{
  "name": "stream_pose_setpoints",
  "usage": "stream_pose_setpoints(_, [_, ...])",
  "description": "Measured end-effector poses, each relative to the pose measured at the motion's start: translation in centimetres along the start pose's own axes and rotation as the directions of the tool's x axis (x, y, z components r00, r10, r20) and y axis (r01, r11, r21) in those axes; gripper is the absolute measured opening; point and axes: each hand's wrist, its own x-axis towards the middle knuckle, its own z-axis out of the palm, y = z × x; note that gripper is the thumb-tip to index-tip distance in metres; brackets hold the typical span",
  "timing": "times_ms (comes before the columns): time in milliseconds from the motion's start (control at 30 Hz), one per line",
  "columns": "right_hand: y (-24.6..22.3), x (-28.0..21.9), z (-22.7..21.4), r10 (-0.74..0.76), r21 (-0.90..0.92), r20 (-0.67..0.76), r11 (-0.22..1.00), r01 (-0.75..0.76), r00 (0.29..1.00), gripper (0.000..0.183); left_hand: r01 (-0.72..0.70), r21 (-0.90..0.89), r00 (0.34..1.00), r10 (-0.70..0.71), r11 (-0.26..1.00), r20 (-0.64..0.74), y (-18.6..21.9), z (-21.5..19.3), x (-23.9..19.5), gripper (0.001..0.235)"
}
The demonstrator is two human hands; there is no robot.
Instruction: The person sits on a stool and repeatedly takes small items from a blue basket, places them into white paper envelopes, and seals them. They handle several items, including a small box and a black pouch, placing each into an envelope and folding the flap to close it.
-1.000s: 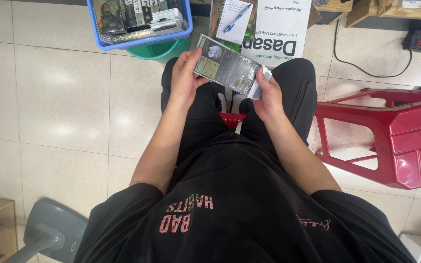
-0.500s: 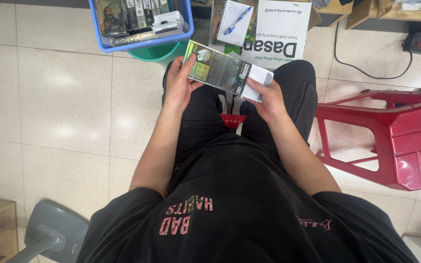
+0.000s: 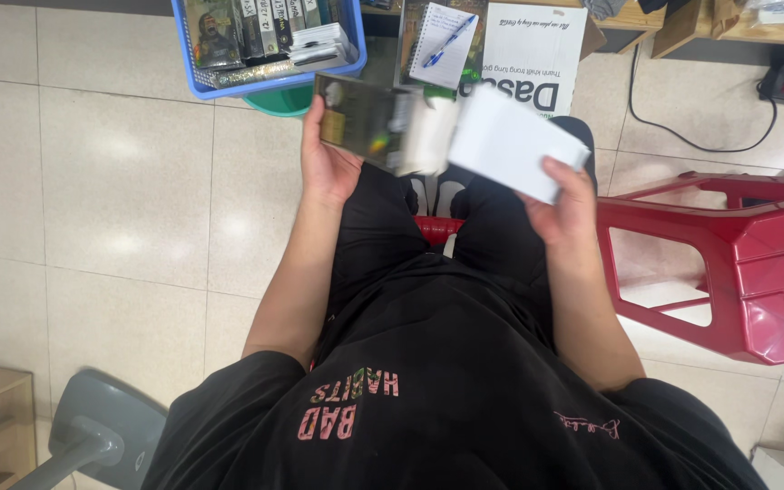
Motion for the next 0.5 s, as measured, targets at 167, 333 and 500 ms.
stream_pose_setpoints(167, [-2.6, 0.9, -6.8, 0.031, 0.145, 0.085, 0.989, -0.043, 0.996, 0.05, 0.046, -0.132, 0.996, -0.055, 0.99, -0.065, 0.0, -0.2, 0.5, 0.036])
stream_pose_setpoints(333, [-3.4, 0.0, -8.4, 0.014, 0.25, 0.21, 0.966, -0.067, 0.978, 0.047, 0.132, -0.088, 0.988, -0.138, 0.987, -0.066, -3.6, 1.4, 2.5, 0.053])
stream_pose_setpoints(500, [-3.5, 0.6, -10.6, 0.095, 0.165, 0.439, 0.969, -0.184, 0.894, 0.035, 0.377, 0.218, 0.917, -0.331, 0.9, -0.221, -9.7, 3.3, 3.7, 0.065])
